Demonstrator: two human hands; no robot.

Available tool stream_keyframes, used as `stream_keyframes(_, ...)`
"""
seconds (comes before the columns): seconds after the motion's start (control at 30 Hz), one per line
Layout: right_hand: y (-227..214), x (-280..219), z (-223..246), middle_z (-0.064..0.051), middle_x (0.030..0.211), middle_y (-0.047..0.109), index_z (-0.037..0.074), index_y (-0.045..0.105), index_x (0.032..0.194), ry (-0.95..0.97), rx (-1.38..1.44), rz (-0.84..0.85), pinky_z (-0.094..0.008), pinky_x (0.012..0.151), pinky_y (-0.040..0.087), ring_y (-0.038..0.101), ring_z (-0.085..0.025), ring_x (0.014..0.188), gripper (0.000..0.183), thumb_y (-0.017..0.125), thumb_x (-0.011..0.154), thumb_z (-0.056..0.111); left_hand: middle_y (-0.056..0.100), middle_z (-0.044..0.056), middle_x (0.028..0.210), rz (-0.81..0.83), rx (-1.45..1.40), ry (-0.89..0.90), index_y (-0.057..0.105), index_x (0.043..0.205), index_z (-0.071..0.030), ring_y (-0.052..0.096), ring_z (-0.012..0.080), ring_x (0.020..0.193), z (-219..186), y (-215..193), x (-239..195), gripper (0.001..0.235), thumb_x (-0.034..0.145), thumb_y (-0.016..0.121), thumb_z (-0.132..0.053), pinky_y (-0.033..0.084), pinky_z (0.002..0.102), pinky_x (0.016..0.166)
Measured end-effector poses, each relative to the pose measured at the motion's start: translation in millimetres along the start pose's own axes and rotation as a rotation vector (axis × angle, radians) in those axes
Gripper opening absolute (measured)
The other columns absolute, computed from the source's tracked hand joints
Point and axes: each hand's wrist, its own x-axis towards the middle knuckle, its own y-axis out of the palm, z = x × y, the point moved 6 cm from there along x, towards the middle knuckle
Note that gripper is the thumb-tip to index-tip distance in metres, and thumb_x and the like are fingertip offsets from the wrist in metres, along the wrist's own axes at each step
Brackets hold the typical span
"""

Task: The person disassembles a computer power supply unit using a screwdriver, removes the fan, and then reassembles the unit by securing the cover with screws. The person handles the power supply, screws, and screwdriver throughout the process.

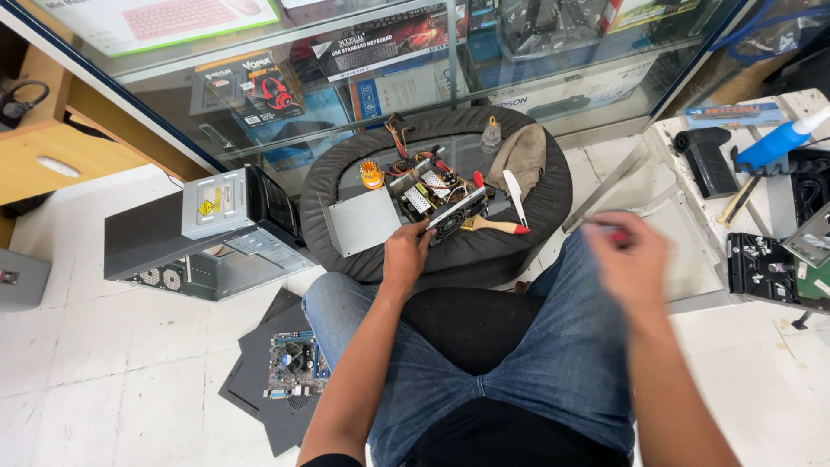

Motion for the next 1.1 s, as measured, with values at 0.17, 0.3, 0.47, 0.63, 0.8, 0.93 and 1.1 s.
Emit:
stream_keyframes(0.17,166,-16,-24,-0.006,0.092,0.077,0.017,0.083,0.1,0.106,0.16,0.205,-0.03,0.074,0.057,0.07,-0.018,0.081,0.016,0.084,0.084,0.012,0.073,0.009,0.09,-0.015,0.0,-0.011,0.073,0.122,-0.008,0.076,0.025,0.087,2,3,-1,0.026,0.098,0.076,-0.017,0.066,0.038,0.073)
stream_keyframes(0.3,239,-30,-52,-0.003,0.082,0.076,0.021,0.084,0.093,0.162,0.088,0.175,-0.025,0.068,0.054,0.066,-0.015,0.072,0.019,0.088,0.076,0.015,0.078,0.01,0.094,-0.002,-0.059,-0.054,0.072,0.126,-0.015,0.077,0.0277,0.092,-4,-9,-3,0.037,0.09,0.081,-0.013,0.065,0.044,0.079)
stream_keyframes(0.47,253,-42,-64,-0.001,0.08,0.077,0.021,0.082,0.091,0.267,0.111,0.145,-0.024,0.065,0.054,0.064,-0.012,0.067,0.021,0.092,0.073,0.017,0.077,0.015,0.098,0.015,-0.148,-0.13,0.064,0.135,-0.012,0.075,0.0339,0.099,-17,-18,-6,0.048,0.09,0.079,-0.004,0.064,0.051,0.086)
stream_keyframes(0.63,255,-40,-60,0.0,0.076,0.077,0.02,0.081,0.086,0.226,0.122,0.13,-0.024,0.062,0.054,0.063,-0.011,0.061,0.02,0.092,0.071,0.015,0.077,0.013,0.098,0.02,-0.16,-0.161,0.069,0.129,-0.013,0.076,0.0314,0.099,-9,-12,-9,0.041,0.091,0.079,-0.004,0.064,0.047,0.086)
stream_keyframes(0.8,253,-43,-49,-0.003,0.069,0.073,0.017,0.08,0.083,0.13,0.094,0.074,-0.027,0.059,0.053,0.065,-0.014,0.06,0.021,0.093,0.068,0.011,0.077,0.014,0.099,0.017,-0.167,-0.162,0.069,0.128,-0.009,0.075,0.0317,0.101,-16,-16,-8,0.038,0.092,0.077,-0.001,0.064,0.048,0.087)
stream_keyframes(0.93,250,-44,-42,-0.004,0.065,0.069,0.017,0.08,0.083,0.062,0.079,0.048,-0.029,0.058,0.053,0.067,-0.017,0.06,0.021,0.094,0.068,0.011,0.077,0.015,0.099,0.027,-0.168,-0.164,0.069,0.128,-0.008,0.075,0.0331,0.102,-18,-18,-7,0.038,0.092,0.076,-0.001,0.064,0.049,0.088)
stream_keyframes(1.1,255,-48,-54,-0.004,0.073,0.076,0.018,0.081,0.088,0.088,0.133,0.045,-0.029,0.06,0.055,0.067,-0.016,0.062,0.019,0.092,0.073,0.014,0.077,0.015,0.097,0.016,-0.177,-0.179,0.07,0.126,-0.009,0.076,0.0327,0.1,-15,-14,-8,0.038,0.09,0.077,-0.001,0.064,0.048,0.087)
